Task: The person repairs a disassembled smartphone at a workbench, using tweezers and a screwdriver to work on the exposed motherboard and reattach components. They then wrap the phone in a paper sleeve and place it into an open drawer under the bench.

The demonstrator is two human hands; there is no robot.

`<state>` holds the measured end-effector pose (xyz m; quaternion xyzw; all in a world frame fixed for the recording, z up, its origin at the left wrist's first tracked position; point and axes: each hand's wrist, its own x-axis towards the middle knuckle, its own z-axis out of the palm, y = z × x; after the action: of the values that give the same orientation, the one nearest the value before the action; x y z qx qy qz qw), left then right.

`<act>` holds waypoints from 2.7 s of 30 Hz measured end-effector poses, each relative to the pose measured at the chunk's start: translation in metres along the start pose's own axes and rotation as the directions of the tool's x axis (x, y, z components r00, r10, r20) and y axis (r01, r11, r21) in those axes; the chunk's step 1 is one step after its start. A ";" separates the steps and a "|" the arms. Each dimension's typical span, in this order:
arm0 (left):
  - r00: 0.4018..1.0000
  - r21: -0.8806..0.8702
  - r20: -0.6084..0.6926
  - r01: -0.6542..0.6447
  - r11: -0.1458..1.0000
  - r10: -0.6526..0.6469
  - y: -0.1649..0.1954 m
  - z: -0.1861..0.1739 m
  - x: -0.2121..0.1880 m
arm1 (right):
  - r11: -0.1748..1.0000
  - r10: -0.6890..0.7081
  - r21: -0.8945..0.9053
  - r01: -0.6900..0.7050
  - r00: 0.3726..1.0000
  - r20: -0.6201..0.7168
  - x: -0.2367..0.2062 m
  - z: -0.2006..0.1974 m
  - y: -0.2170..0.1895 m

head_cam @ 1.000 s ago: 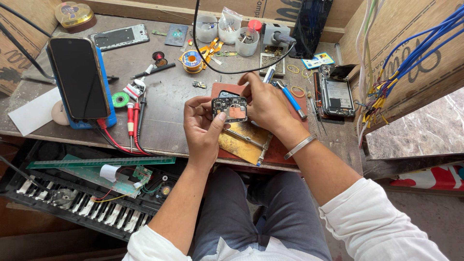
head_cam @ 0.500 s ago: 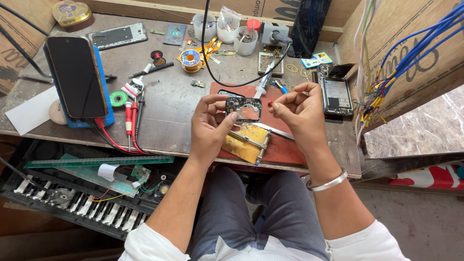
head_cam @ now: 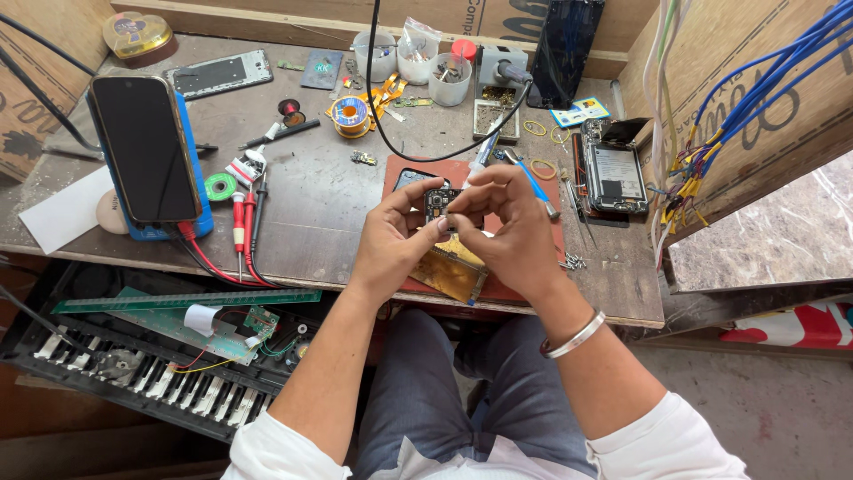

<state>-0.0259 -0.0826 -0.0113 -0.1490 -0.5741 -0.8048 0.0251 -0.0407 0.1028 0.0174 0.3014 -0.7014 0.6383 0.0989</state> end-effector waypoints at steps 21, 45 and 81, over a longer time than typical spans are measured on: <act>0.999 -0.086 0.045 0.003 0.996 0.001 0.003 -0.009 -0.003 | 0.951 -0.193 -0.261 0.162 0.977 -0.095 -0.006 0.021 0.008; 1.000 -0.067 -0.025 -0.016 0.998 0.014 0.000 -0.006 -0.006 | 0.842 -0.330 -0.456 0.288 0.944 -0.015 -0.006 0.024 -0.007; 0.867 -0.117 -0.447 -0.301 0.946 0.220 -0.015 -0.002 -0.003 | 0.984 0.084 -0.138 -0.109 0.980 -0.179 0.009 -0.010 -0.002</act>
<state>-0.0264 -0.0801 -0.0261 -0.0468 -0.4526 -0.8560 0.2454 -0.0493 0.1093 0.0254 0.2024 -0.7493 0.6124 0.1500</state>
